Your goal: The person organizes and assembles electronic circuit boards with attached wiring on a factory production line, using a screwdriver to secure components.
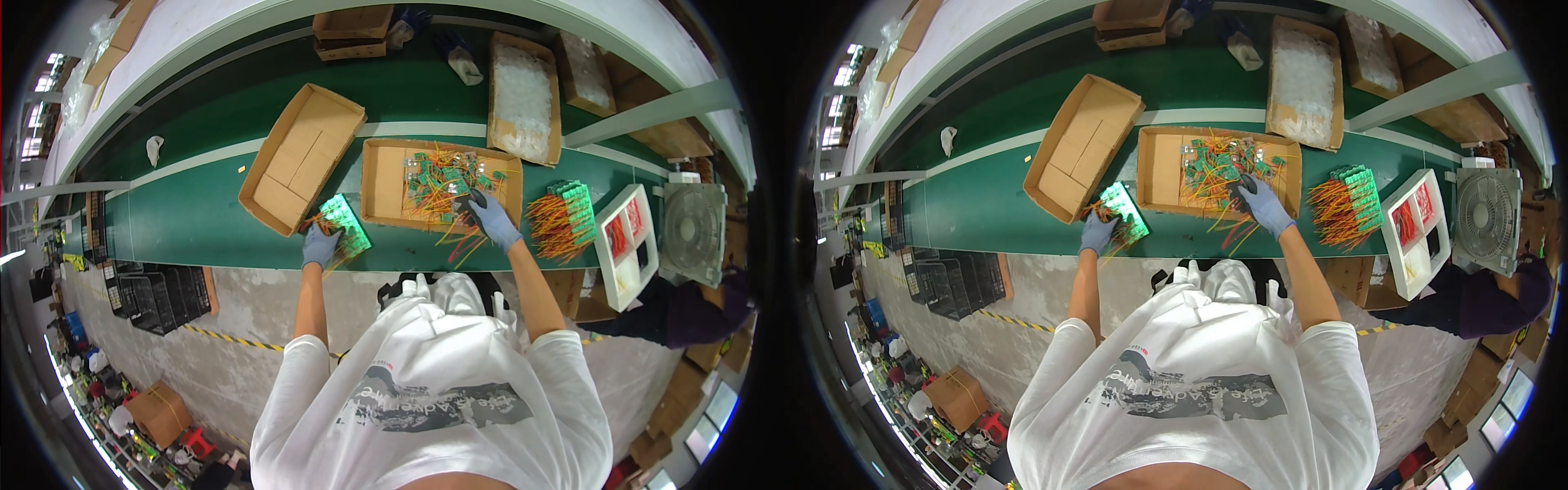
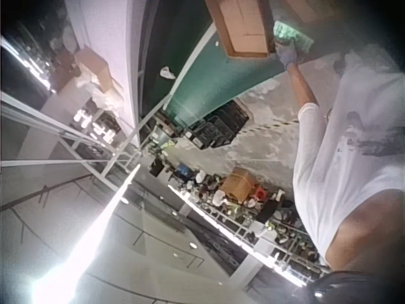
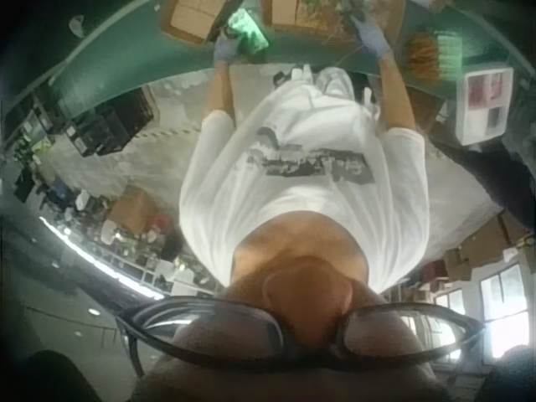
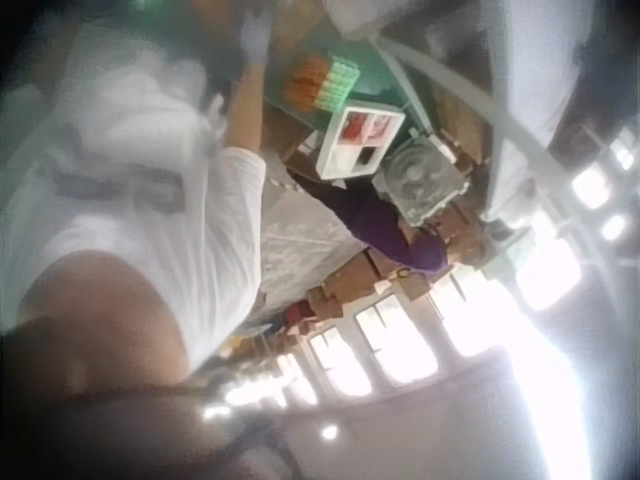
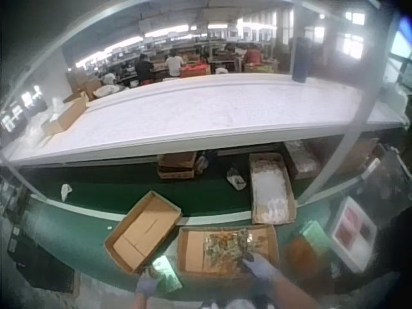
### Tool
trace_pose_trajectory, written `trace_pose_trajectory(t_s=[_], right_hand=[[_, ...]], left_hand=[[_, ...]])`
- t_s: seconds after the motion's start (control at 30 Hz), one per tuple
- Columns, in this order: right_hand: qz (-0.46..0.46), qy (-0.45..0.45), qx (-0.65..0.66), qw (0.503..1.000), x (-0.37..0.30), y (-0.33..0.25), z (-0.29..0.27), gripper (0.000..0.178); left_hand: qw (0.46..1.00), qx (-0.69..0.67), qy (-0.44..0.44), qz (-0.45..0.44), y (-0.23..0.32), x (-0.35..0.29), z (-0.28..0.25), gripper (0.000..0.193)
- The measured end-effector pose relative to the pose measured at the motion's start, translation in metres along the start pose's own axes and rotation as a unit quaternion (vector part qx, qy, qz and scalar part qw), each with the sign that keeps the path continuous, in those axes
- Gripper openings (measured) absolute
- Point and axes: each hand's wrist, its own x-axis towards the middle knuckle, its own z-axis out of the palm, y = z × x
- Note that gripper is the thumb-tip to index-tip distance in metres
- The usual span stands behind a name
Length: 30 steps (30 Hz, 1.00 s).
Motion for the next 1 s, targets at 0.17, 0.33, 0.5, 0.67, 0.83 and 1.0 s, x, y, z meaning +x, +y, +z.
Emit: trace_pose_trajectory(t_s=[0.17,0.33,0.5,0.67,0.83,1.0], right_hand=[[0.005,-0.028,-0.265,0.964,-0.035,-0.035,-0.013,0.057],[-0.048,-0.075,-0.419,0.904,-0.051,-0.075,-0.008,0.055],[-0.016,-0.101,-0.329,0.939,-0.026,-0.051,-0.008,0.050],[-0.058,-0.004,-0.395,0.917,-0.011,-0.017,0.002,0.045],[-0.030,-0.051,-0.325,0.944,-0.013,-0.021,-0.010,0.042],[-0.001,-0.071,-0.306,0.949,-0.025,-0.048,-0.019,0.041]], left_hand=[[0.992,0.013,0.126,0.016,0.116,-0.035,-0.085,0.079],[0.891,-0.282,-0.248,0.255,0.243,-0.067,-0.057,0.057],[0.911,-0.140,-0.168,0.350,0.266,-0.053,0.019,0.043],[0.957,-0.120,-0.073,0.252,0.283,-0.065,0.027,0.052],[0.881,-0.110,-0.118,0.445,0.274,-0.052,0.026,0.063],[0.884,-0.144,-0.237,0.376,0.283,-0.050,0.011,0.033]])
